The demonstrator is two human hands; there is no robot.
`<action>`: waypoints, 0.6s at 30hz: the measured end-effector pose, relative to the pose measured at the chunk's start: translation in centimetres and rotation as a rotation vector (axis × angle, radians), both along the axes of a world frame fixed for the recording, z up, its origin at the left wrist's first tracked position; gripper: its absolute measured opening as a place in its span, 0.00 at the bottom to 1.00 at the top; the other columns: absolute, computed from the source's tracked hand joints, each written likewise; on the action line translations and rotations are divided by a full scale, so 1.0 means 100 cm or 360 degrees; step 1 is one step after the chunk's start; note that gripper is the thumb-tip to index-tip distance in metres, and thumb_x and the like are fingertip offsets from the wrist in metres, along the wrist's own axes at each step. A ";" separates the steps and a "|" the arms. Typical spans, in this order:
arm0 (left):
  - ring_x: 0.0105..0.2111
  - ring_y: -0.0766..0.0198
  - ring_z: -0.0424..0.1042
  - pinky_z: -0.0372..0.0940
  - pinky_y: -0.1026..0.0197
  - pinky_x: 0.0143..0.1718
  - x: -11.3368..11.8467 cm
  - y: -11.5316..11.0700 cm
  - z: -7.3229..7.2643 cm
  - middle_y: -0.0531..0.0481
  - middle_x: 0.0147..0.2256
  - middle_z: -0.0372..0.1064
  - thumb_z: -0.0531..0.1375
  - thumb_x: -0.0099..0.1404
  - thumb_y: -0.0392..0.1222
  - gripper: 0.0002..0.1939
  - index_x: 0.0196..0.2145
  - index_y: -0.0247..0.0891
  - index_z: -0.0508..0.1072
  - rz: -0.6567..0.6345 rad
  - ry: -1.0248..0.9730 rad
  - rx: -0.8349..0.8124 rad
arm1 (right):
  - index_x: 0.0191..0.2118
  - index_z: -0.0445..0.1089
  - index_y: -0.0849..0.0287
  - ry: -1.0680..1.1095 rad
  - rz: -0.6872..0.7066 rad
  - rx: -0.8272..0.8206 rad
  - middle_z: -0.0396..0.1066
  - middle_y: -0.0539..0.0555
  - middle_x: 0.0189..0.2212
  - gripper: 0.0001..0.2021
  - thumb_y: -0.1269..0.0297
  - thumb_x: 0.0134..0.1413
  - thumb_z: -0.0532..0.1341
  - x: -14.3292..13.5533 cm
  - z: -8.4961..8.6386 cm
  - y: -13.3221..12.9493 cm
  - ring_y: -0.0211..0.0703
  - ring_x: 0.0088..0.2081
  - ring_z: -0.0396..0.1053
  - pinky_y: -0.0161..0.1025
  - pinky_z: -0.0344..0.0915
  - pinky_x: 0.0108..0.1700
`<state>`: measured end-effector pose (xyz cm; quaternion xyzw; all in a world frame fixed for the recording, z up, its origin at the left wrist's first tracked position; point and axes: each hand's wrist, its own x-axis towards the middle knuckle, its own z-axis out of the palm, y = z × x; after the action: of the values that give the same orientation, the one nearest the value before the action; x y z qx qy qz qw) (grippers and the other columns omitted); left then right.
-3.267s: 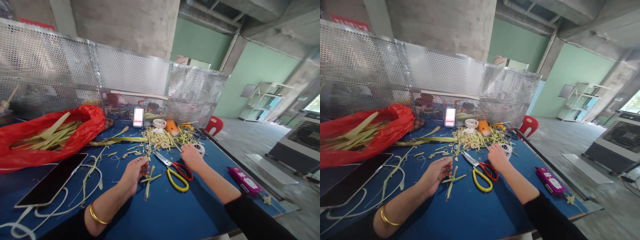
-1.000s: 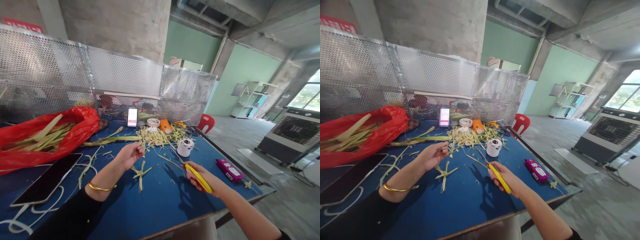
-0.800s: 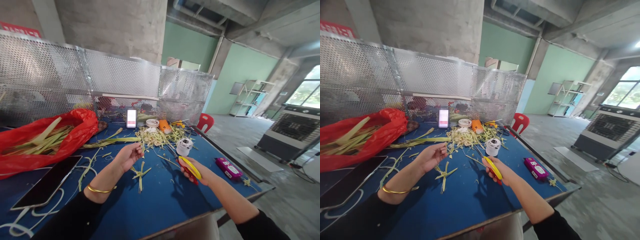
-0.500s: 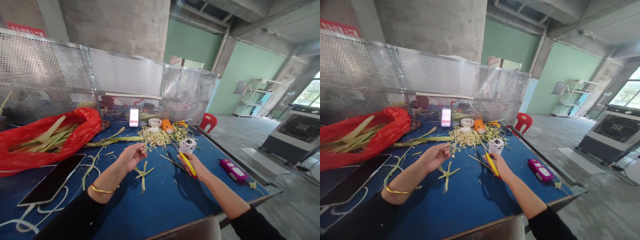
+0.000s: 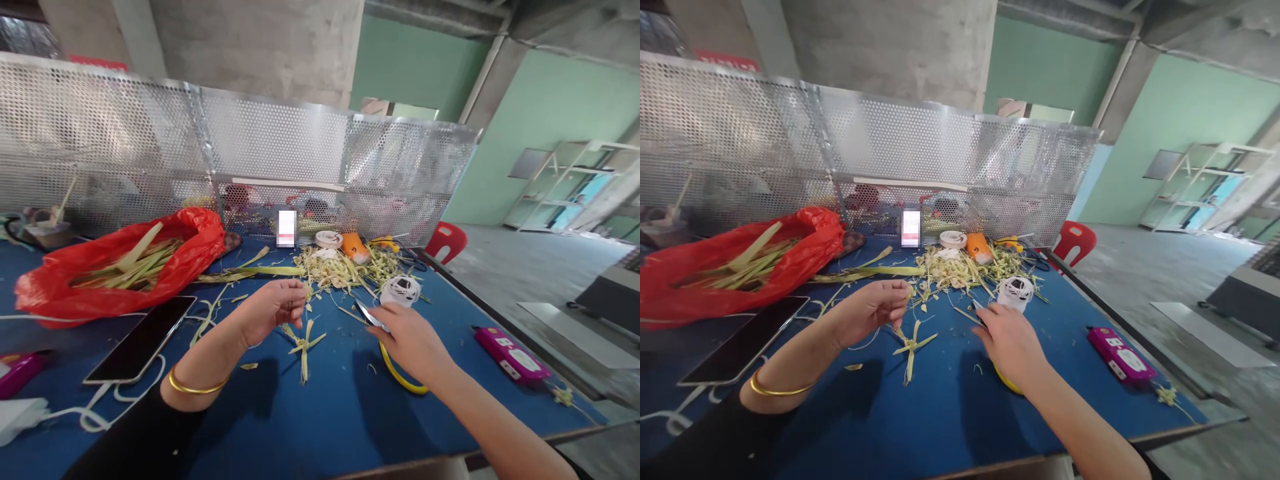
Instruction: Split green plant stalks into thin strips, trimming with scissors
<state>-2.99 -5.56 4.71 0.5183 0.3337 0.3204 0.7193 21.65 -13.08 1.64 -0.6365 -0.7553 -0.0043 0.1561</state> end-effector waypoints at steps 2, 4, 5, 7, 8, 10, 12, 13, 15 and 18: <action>0.17 0.72 0.57 0.63 0.66 0.23 0.002 -0.003 -0.002 0.58 0.17 0.57 0.62 0.56 0.38 0.06 0.27 0.36 0.67 -0.0088 0.0012 0.0018 | 0.48 0.70 0.55 0.0632 0.0290 0.0066 0.72 0.57 0.46 0.14 0.63 0.57 0.58 -0.023 0.007 0.017 0.48 0.47 0.69 0.44 0.64 0.49; 0.17 0.73 0.57 0.63 0.66 0.23 0.005 -0.004 -0.005 0.58 0.17 0.58 0.62 0.56 0.40 0.06 0.28 0.36 0.68 -0.0123 0.0011 0.0008 | 0.47 0.71 0.53 0.1167 0.0497 -0.0091 0.73 0.53 0.45 0.15 0.64 0.52 0.62 -0.046 0.005 0.034 0.46 0.48 0.69 0.43 0.63 0.51; 0.17 0.73 0.57 0.63 0.66 0.23 0.006 -0.004 -0.007 0.58 0.16 0.58 0.62 0.56 0.40 0.07 0.28 0.36 0.68 -0.0119 0.0007 0.0001 | 0.45 0.71 0.54 0.1393 0.0624 -0.0249 0.74 0.52 0.43 0.14 0.66 0.51 0.62 -0.056 0.001 0.041 0.46 0.47 0.70 0.42 0.63 0.51; 0.17 0.72 0.58 0.63 0.66 0.23 0.006 -0.001 -0.012 0.58 0.16 0.58 0.63 0.55 0.41 0.07 0.28 0.36 0.68 -0.0093 -0.0006 -0.0015 | 0.41 0.72 0.56 0.1793 0.0710 -0.0458 0.76 0.51 0.36 0.10 0.66 0.51 0.61 -0.068 -0.010 0.050 0.44 0.41 0.72 0.42 0.65 0.47; 0.17 0.72 0.58 0.63 0.66 0.23 0.006 0.001 -0.015 0.58 0.16 0.58 0.63 0.55 0.41 0.07 0.28 0.36 0.68 -0.0079 -0.0015 -0.0024 | 0.38 0.72 0.58 0.1918 0.0684 -0.0533 0.76 0.51 0.33 0.08 0.65 0.51 0.62 -0.070 -0.015 0.051 0.43 0.39 0.72 0.41 0.65 0.46; 0.17 0.72 0.58 0.63 0.66 0.23 0.007 0.004 -0.020 0.58 0.16 0.58 0.63 0.55 0.41 0.08 0.28 0.36 0.69 -0.0045 -0.0043 -0.0044 | 0.34 0.73 0.59 0.2010 0.0598 -0.0639 0.75 0.51 0.30 0.06 0.64 0.50 0.63 -0.069 -0.023 0.051 0.41 0.35 0.72 0.40 0.64 0.44; 0.17 0.72 0.58 0.63 0.66 0.23 0.009 0.007 -0.025 0.59 0.16 0.58 0.63 0.55 0.41 0.07 0.29 0.36 0.69 -0.0019 -0.0058 -0.0073 | 0.30 0.72 0.60 0.2027 0.0537 -0.0673 0.73 0.50 0.27 0.05 0.63 0.50 0.63 -0.064 -0.027 0.050 0.40 0.33 0.70 0.39 0.63 0.42; 0.17 0.72 0.58 0.63 0.66 0.23 0.011 0.008 -0.027 0.59 0.16 0.57 0.63 0.55 0.41 0.07 0.29 0.36 0.69 -0.0009 -0.0055 -0.0088 | 0.29 0.72 0.60 0.2034 0.0511 -0.0668 0.72 0.50 0.26 0.06 0.63 0.50 0.63 -0.062 -0.028 0.049 0.39 0.32 0.69 0.39 0.62 0.41; 0.17 0.72 0.58 0.63 0.66 0.23 0.014 0.008 -0.031 0.59 0.15 0.57 0.62 0.56 0.41 0.07 0.29 0.36 0.69 -0.0010 -0.0042 -0.0102 | 0.26 0.70 0.60 0.2075 0.0454 -0.0621 0.69 0.49 0.23 0.08 0.61 0.50 0.62 -0.060 -0.030 0.049 0.38 0.30 0.66 0.38 0.60 0.39; 0.17 0.71 0.58 0.63 0.66 0.23 0.019 0.007 -0.036 0.58 0.16 0.58 0.61 0.57 0.41 0.06 0.28 0.35 0.69 -0.0001 -0.0040 -0.0074 | 0.24 0.68 0.60 0.2288 0.0432 -0.0626 0.67 0.48 0.22 0.10 0.60 0.50 0.63 -0.062 -0.034 0.052 0.37 0.30 0.64 0.37 0.60 0.39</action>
<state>-1.13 -4.84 1.11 0.4974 0.3318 0.3187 0.7355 15.47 -7.92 -1.72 -0.4001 -0.5261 0.5660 0.4928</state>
